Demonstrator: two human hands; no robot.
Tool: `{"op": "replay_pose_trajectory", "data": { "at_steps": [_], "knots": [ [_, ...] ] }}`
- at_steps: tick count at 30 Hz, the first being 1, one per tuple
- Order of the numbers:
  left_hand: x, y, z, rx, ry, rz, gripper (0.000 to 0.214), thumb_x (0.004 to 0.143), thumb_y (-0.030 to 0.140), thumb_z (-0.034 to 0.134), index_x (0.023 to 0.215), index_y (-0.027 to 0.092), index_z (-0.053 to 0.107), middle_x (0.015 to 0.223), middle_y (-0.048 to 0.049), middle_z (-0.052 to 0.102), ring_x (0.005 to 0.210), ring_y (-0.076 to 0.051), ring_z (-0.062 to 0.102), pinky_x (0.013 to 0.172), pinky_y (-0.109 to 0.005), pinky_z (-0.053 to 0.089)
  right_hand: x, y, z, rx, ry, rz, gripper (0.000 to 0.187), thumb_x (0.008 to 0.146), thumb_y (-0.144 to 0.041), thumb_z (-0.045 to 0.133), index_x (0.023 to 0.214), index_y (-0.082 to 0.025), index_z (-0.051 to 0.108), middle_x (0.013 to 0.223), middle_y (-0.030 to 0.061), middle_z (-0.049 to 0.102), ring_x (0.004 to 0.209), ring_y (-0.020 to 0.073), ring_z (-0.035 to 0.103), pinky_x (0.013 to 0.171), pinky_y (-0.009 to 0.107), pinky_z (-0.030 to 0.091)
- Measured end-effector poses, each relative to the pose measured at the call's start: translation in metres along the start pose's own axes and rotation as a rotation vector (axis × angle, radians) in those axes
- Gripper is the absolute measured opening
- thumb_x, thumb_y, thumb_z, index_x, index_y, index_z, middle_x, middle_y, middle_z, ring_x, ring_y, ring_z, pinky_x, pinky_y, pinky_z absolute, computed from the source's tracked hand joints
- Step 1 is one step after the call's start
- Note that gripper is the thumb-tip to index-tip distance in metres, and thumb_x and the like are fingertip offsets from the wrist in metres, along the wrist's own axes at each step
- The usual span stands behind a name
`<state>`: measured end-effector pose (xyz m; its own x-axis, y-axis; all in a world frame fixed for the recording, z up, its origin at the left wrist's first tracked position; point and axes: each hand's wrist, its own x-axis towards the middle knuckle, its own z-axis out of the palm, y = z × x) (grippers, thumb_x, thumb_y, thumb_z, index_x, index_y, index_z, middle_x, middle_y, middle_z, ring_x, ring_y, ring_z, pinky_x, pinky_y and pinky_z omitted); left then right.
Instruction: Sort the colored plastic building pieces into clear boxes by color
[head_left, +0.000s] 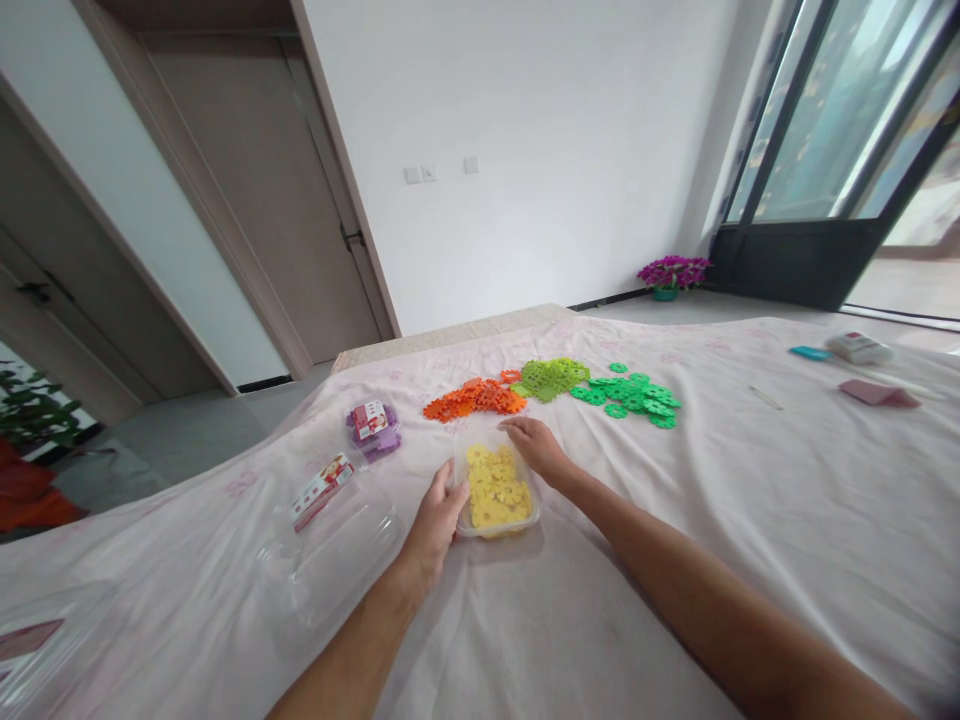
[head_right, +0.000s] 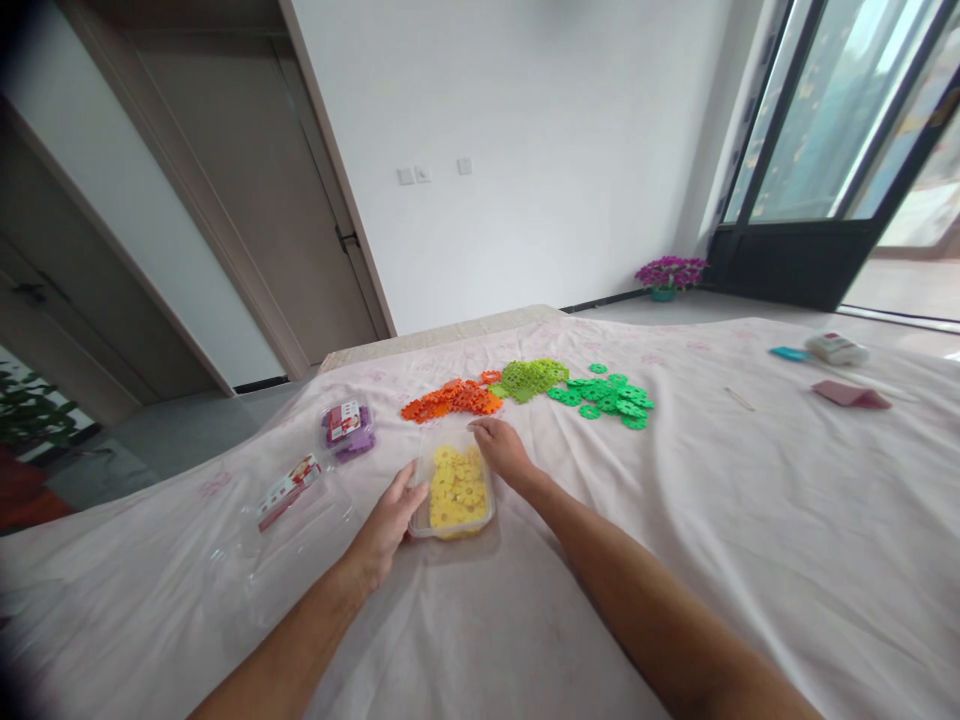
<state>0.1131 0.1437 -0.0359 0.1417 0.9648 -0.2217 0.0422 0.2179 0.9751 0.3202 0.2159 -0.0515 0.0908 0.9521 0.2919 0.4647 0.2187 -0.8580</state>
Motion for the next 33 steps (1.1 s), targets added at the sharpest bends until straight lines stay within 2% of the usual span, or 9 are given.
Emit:
{"op": "replay_pose_trajectory", "data": {
  "at_steps": [2, 3, 7, 10, 13, 16, 19, 24, 33],
  "knots": [
    [0.015, 0.005, -0.006, 0.062, 0.0, 0.031, 0.081, 0.08, 0.038, 0.066, 0.152, 0.018, 0.035, 0.101, -0.0096, 0.073, 0.085, -0.022, 0.069, 0.075, -0.029, 0.052, 0.0, 0.001, 0.0, -0.009, -0.003, -0.015, 0.036, 0.085, -0.029, 0.047, 0.096, -0.016, 0.078, 0.099, 0.0097, 0.077, 0.094, 0.0257, 0.068, 0.088, 0.036, 0.049],
    [0.025, 0.008, -0.007, 0.081, 0.001, 0.055, 0.079, 0.08, 0.038, 0.066, 0.151, 0.018, 0.037, 0.105, -0.0109, 0.073, 0.09, -0.023, 0.069, 0.081, -0.031, 0.052, 0.0, 0.001, 0.0, -0.012, -0.005, -0.021, 0.036, 0.085, -0.029, 0.047, 0.095, -0.016, 0.078, 0.098, 0.0096, 0.077, 0.093, 0.0258, 0.068, 0.088, 0.036, 0.049],
    [0.063, 0.012, 0.001, 0.007, 0.042, 0.197, 0.051, 0.08, 0.04, 0.066, 0.125, 0.017, 0.063, 0.123, -0.013, 0.069, 0.118, -0.024, 0.061, 0.103, -0.033, 0.044, 0.0, 0.001, -0.001, -0.007, -0.008, -0.041, 0.037, 0.086, -0.031, 0.046, 0.094, -0.016, 0.078, 0.093, 0.0089, 0.077, 0.09, 0.0254, 0.068, 0.086, 0.035, 0.049],
    [0.079, 0.01, 0.01, -0.052, 0.043, 0.163, 0.041, 0.082, 0.043, 0.059, 0.111, 0.015, 0.069, 0.106, -0.0113, 0.074, 0.107, -0.025, 0.067, 0.098, -0.037, 0.049, 0.0, 0.002, -0.001, 0.017, -0.019, -0.047, 0.036, 0.086, -0.033, 0.046, 0.091, -0.016, 0.078, 0.09, 0.0077, 0.077, 0.087, 0.0246, 0.067, 0.082, 0.034, 0.049],
    [0.084, 0.008, 0.012, -0.06, 0.022, 0.092, 0.043, 0.082, 0.044, 0.056, 0.109, 0.014, 0.069, 0.086, -0.0091, 0.074, 0.084, -0.024, 0.071, 0.083, -0.039, 0.055, 0.001, 0.003, 0.001, 0.058, -0.019, -0.032, 0.036, 0.085, -0.034, 0.047, 0.089, -0.016, 0.078, 0.09, 0.0071, 0.076, 0.086, 0.0239, 0.067, 0.08, 0.033, 0.049],
    [0.085, 0.008, 0.01, -0.049, 0.006, 0.075, 0.046, 0.081, 0.045, 0.056, 0.11, 0.012, 0.068, 0.08, -0.0087, 0.073, 0.076, -0.023, 0.071, 0.079, -0.037, 0.056, 0.001, 0.003, 0.002, 0.093, -0.013, -0.002, 0.037, 0.083, -0.035, 0.047, 0.089, -0.015, 0.078, 0.09, 0.0073, 0.076, 0.087, 0.0235, 0.066, 0.08, 0.032, 0.049],
    [0.086, 0.007, 0.008, -0.011, 0.003, 0.1, 0.045, 0.082, 0.045, 0.055, 0.11, 0.012, 0.067, 0.086, -0.01, 0.073, 0.08, -0.023, 0.071, 0.08, -0.036, 0.055, 0.0, 0.001, 0.003, 0.12, -0.017, 0.035, 0.037, 0.082, -0.036, 0.047, 0.09, -0.015, 0.077, 0.091, 0.007, 0.076, 0.087, 0.023, 0.066, 0.08, 0.032, 0.049],
    [0.087, -0.003, 0.007, 0.123, 0.075, 0.193, 0.031, 0.083, 0.04, 0.056, 0.098, 0.016, 0.069, 0.104, -0.0122, 0.073, 0.103, -0.024, 0.066, 0.091, -0.034, 0.048, -0.003, -0.003, 0.003, 0.188, -0.015, 0.108, 0.036, 0.078, -0.033, 0.048, 0.091, -0.016, 0.077, 0.089, 0.0073, 0.075, 0.087, 0.0229, 0.066, 0.082, 0.034, 0.05],
    [0.088, -0.008, 0.006, 0.191, 0.087, 0.214, 0.026, 0.086, 0.04, 0.054, 0.096, 0.019, 0.067, 0.111, -0.0111, 0.072, 0.111, -0.026, 0.062, 0.097, -0.035, 0.044, -0.003, 0.003, 0.006, 0.253, -0.002, 0.036, 0.032, 0.078, -0.033, 0.049, 0.089, -0.018, 0.075, 0.096, 0.0077, 0.075, 0.094, 0.0228, 0.065, 0.089, 0.036, 0.048]
  ]
}}
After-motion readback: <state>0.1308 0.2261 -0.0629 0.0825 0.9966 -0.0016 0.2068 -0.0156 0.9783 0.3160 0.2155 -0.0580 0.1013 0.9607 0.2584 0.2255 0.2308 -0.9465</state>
